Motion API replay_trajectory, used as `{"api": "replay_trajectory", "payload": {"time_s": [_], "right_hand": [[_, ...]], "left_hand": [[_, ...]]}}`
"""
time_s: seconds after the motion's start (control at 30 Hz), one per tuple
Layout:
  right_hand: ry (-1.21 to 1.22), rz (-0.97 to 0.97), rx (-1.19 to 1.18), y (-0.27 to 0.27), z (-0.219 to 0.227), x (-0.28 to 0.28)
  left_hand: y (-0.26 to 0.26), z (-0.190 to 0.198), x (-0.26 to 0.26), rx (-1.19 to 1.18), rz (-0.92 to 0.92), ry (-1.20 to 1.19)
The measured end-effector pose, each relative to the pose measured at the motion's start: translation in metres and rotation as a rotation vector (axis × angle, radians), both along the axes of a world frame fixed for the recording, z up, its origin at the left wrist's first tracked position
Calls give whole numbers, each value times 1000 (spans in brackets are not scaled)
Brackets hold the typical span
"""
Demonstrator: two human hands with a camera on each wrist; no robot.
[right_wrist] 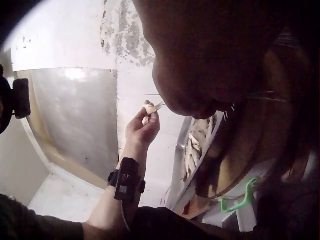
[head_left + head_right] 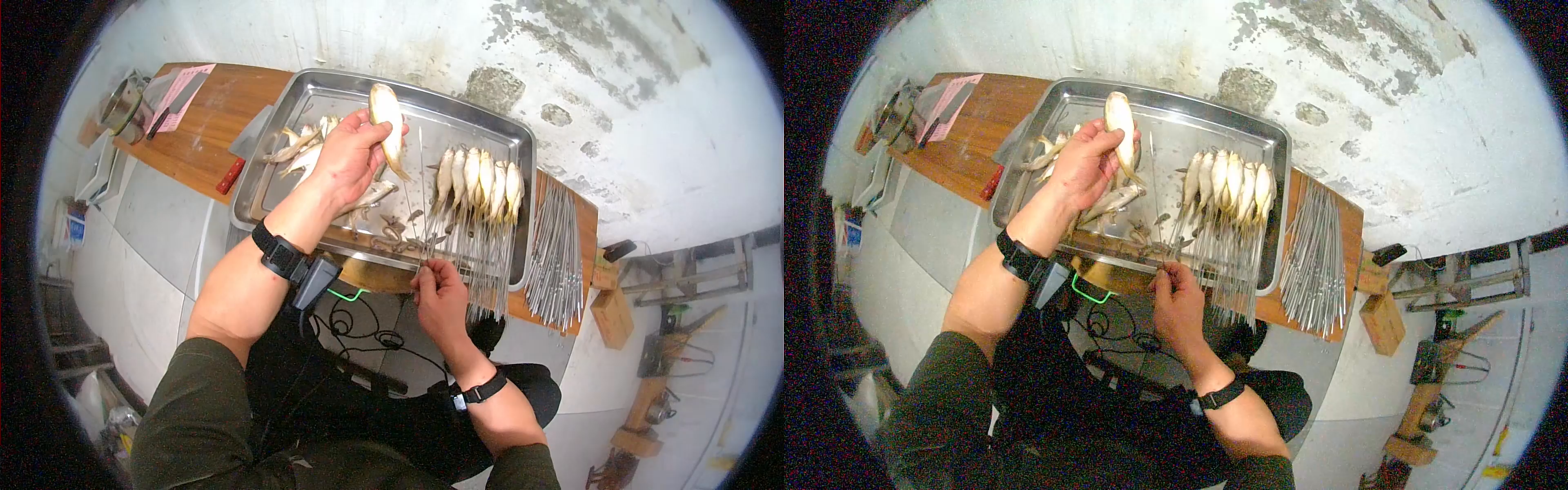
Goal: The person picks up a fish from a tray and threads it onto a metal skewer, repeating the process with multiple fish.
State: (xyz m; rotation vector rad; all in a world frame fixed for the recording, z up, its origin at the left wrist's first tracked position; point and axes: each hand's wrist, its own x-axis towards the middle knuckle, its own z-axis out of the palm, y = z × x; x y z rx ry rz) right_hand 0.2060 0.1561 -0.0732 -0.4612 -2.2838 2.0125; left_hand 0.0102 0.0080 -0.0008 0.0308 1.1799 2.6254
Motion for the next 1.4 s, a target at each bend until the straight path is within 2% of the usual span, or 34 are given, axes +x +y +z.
{"api": "replay_trajectory", "payload": {"time_s": [0.17,0.47,0.7,0.9,1.2,1.4], "right_hand": [[-43,7,84,0,11,-3],[-23,9,47,-1,11,-4],[-3,13,64,1,5,-7],[42,24,42,1,5,-7],[72,6,134,6,6,-10],[48,15,130,6,5,-10]], "left_hand": [[3,-3,4,-47,-42,23],[-1,-3,0,45,-72,11],[3,3,6,-15,-51,-18],[-1,-1,1,104,-29,-20],[2,3,5,3,-83,-1],[0,5,3,87,-25,-33]]}}
